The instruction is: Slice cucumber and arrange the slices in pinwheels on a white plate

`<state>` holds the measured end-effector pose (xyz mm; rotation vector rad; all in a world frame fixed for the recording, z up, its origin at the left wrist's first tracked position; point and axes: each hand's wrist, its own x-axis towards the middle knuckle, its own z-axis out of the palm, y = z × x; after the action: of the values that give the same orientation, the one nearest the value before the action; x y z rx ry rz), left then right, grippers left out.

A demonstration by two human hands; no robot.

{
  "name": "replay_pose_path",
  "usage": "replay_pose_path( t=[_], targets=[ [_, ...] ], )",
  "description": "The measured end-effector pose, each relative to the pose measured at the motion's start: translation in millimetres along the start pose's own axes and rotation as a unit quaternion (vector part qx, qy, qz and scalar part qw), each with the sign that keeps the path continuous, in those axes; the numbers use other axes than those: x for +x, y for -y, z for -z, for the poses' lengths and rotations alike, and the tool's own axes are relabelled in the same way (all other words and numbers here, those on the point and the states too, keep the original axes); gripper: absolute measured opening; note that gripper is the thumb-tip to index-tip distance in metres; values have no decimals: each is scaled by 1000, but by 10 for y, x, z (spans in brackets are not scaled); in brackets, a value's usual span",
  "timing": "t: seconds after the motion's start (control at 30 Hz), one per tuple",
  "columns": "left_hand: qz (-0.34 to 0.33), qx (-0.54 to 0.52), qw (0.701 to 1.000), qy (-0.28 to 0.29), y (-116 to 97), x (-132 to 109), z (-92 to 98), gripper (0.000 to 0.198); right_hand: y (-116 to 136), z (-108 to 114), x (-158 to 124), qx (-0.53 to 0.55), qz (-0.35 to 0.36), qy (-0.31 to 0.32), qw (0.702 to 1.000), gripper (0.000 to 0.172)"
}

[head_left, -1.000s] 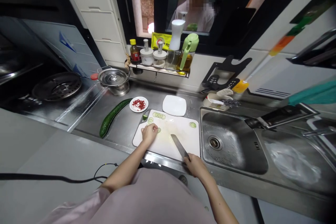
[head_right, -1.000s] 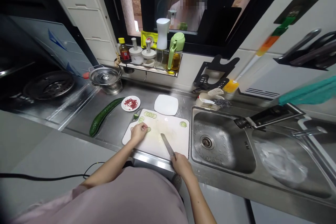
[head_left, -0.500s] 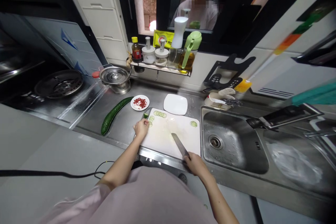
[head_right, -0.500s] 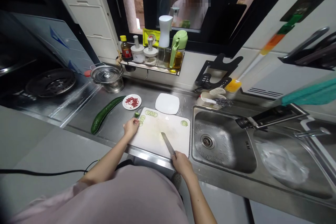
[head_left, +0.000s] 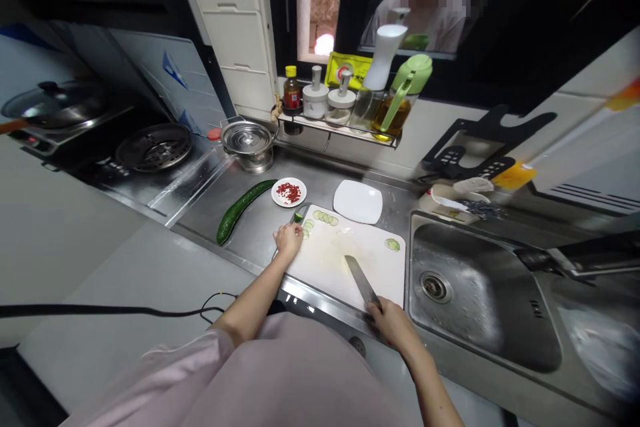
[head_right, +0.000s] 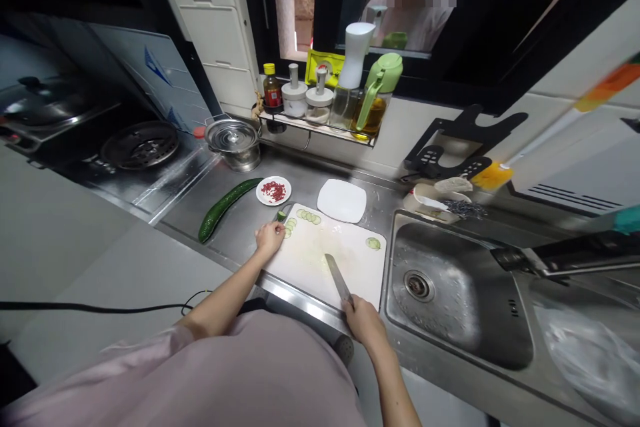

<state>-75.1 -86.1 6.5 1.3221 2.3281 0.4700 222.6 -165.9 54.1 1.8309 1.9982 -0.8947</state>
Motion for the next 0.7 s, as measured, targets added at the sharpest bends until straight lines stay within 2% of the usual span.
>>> replay_pose_path(
  t=[0.23, 0.4, 0.7],
  targets=[
    [5, -13, 1000, -22, -34, -30, 12, 18, -14, -15, 54, 3, 6, 6, 1000, 35],
    [-37, -37, 997, -51, -154, -97, -6, 21, 11, 25, 35, 2, -2, 8, 1000, 36],
    [-117, -8, 993, -7, -548, -118, -147, 26, -40, 55, -27, 28, -23, -21, 999, 33]
  ],
)
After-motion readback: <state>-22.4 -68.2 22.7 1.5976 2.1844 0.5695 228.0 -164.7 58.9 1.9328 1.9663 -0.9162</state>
